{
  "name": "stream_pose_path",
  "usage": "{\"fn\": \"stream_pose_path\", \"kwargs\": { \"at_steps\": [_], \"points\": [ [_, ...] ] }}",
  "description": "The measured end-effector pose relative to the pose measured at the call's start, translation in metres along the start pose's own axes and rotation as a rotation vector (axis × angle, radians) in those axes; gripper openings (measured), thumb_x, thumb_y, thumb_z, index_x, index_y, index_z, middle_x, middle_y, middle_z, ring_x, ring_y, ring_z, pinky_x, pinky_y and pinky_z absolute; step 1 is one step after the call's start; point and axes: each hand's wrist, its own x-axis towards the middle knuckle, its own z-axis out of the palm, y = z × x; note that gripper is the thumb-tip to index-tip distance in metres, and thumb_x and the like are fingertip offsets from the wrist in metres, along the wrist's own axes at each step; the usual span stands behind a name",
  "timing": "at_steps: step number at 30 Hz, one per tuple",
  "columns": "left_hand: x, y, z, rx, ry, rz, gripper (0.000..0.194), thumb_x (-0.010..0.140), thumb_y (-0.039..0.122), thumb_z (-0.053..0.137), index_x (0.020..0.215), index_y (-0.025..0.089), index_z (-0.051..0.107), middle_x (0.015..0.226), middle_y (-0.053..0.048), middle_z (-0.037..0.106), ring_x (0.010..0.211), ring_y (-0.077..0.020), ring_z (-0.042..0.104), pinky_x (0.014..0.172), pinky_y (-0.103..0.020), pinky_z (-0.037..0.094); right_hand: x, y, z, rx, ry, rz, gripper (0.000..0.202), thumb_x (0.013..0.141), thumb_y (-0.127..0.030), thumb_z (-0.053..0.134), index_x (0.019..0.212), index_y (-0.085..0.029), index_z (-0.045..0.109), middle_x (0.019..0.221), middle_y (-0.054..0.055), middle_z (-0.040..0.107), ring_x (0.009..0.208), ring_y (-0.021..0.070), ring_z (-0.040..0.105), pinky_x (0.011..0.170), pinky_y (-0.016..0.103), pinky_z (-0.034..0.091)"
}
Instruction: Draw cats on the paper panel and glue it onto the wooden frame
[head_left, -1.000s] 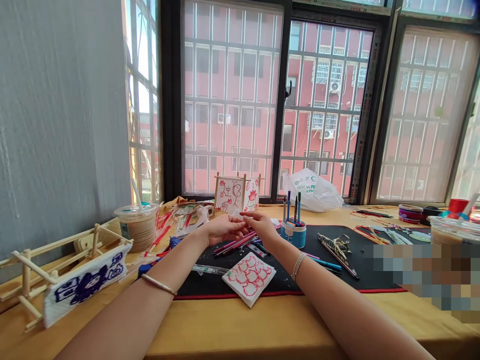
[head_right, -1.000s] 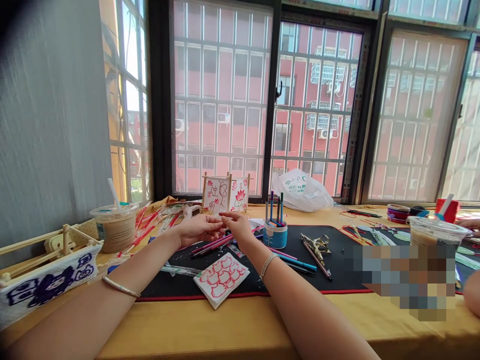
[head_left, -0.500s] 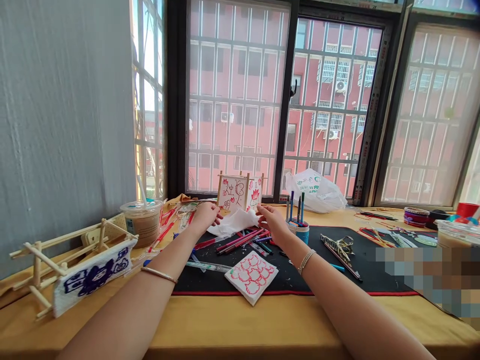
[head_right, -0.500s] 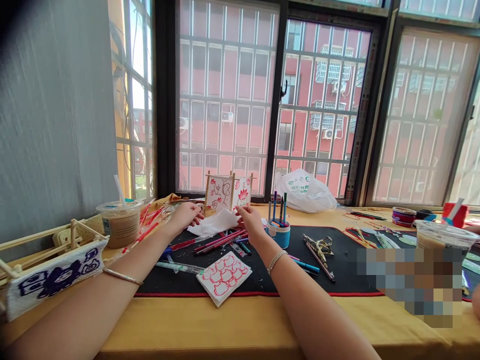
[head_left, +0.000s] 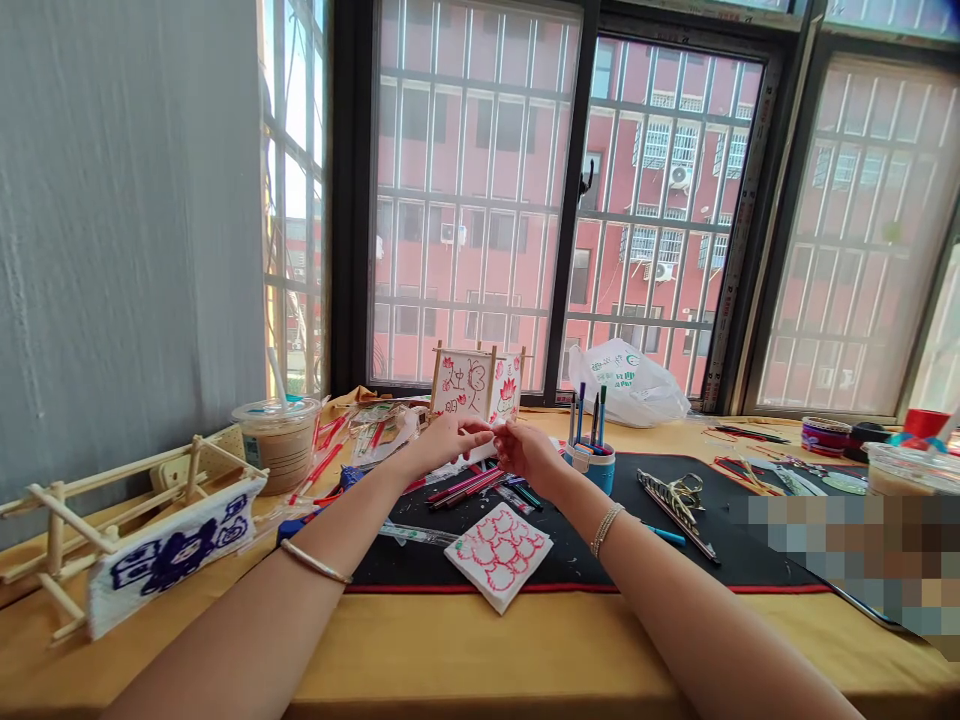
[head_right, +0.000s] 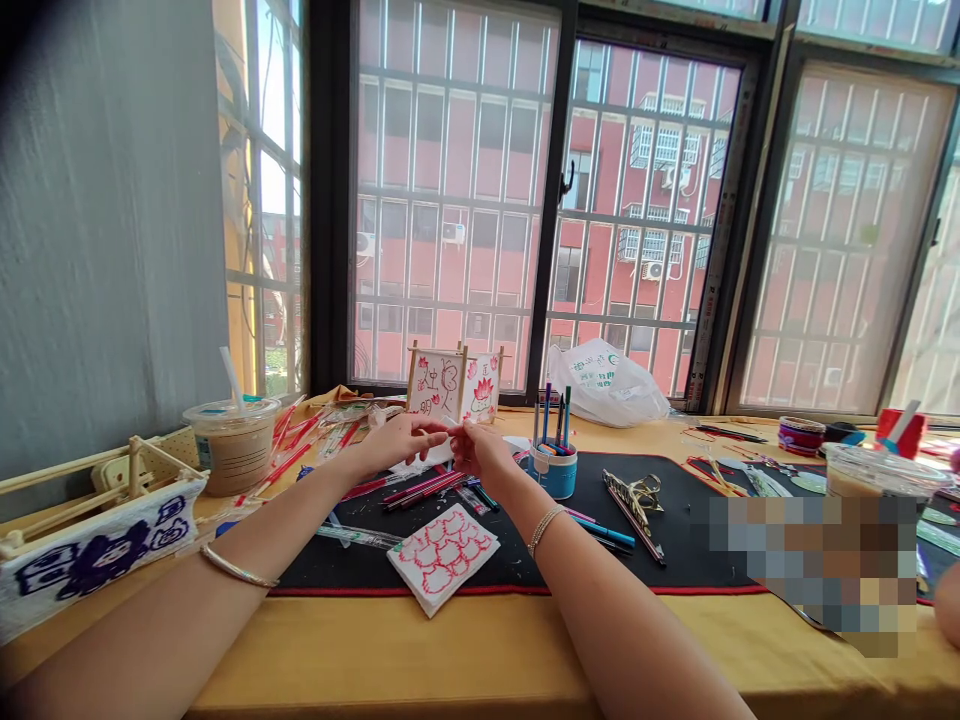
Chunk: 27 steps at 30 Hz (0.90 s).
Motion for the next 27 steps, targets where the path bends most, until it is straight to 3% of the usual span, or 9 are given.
{"fn": "stream_pose_path", "kwargs": {
  "at_steps": [3, 7, 12, 16, 20, 23, 27],
  "points": [
    [-0.003, 0.008, 0.006, -0.058, -0.012, 0.033, 0.045, 0.063, 0.058, 0.059, 0.077, 0.016, 0.063, 0.055, 0.003, 0.054, 0.046, -0.0083, 0.045, 0.045, -0.022, 0.034, 0.0, 0.002, 0.0, 0.005, -0.054, -0.011, 0.025, 0.08, -0.036, 0.053, 0.073, -0.013, 0.059, 0.052, -0.002, 0.05, 0.042, 0.0063, 0.04, 0.045, 0.02, 0.033],
    [-0.001, 0.003, 0.007, -0.112, 0.043, 0.025, 0.045, 0.061, 0.062, 0.059, 0.061, 0.017, 0.054, 0.043, 0.005, 0.048, 0.04, -0.0075, 0.041, 0.043, -0.022, 0.032, -0.002, 0.002, 0.001, 0.003, -0.084, -0.029, 0.025, 0.08, -0.036, 0.053, 0.076, -0.013, 0.061, 0.053, -0.002, 0.051, 0.042, 0.006, 0.041, 0.046, 0.02, 0.033],
    [0.004, -0.007, 0.002, -0.172, 0.041, 0.039, 0.046, 0.064, 0.061, 0.057, 0.065, 0.016, 0.056, 0.048, 0.003, 0.05, 0.042, -0.0076, 0.043, 0.043, -0.022, 0.034, -0.004, 0.0, 0.002, -0.007, -0.095, -0.038, 0.026, 0.082, -0.037, 0.052, 0.087, -0.014, 0.062, 0.055, -0.002, 0.053, 0.043, 0.0064, 0.043, 0.047, 0.02, 0.035],
    [0.007, -0.015, -0.008, -0.142, 0.178, 0.02, 0.039, 0.075, 0.052, 0.047, 0.073, 0.014, 0.057, 0.06, -0.002, 0.057, 0.048, -0.0081, 0.048, 0.047, -0.022, 0.039, -0.004, -0.002, 0.002, -0.019, -0.072, -0.035, 0.027, 0.086, -0.033, 0.044, 0.094, -0.014, 0.06, 0.054, -0.002, 0.053, 0.042, 0.0062, 0.043, 0.046, 0.019, 0.036],
    [0.011, -0.024, -0.011, 0.027, 0.316, -0.029, 0.041, 0.081, 0.045, 0.036, 0.086, 0.011, 0.057, 0.069, -0.006, 0.06, 0.049, -0.0097, 0.05, 0.048, -0.024, 0.042, -0.004, -0.003, 0.0, -0.057, -0.011, -0.047, 0.025, 0.089, -0.03, 0.039, 0.097, -0.014, 0.057, 0.058, -0.001, 0.057, 0.043, 0.0066, 0.044, 0.047, 0.019, 0.038],
    [0.009, -0.021, -0.003, 0.224, 0.257, 0.057, 0.045, 0.08, 0.051, 0.039, 0.092, 0.014, 0.06, 0.072, -0.005, 0.062, 0.056, -0.0136, 0.056, 0.051, -0.026, 0.044, -0.003, -0.002, -0.001, -0.108, 0.007, -0.049, 0.027, 0.089, -0.034, 0.041, 0.104, -0.016, 0.054, 0.07, 0.003, 0.064, 0.047, 0.0078, 0.049, 0.05, 0.02, 0.042],
    [0.002, -0.008, 0.014, 0.551, 0.155, 0.29, 0.032, 0.075, 0.046, 0.054, 0.089, 0.019, 0.064, 0.091, -0.005, 0.064, 0.085, -0.0202, 0.058, 0.072, -0.03, 0.044, -0.002, 0.002, 0.0, -0.149, -0.014, -0.013, 0.037, 0.09, -0.041, 0.037, 0.112, -0.015, 0.051, 0.082, 0.007, 0.067, 0.06, 0.0111, 0.058, 0.055, 0.021, 0.045]
  ]
}}
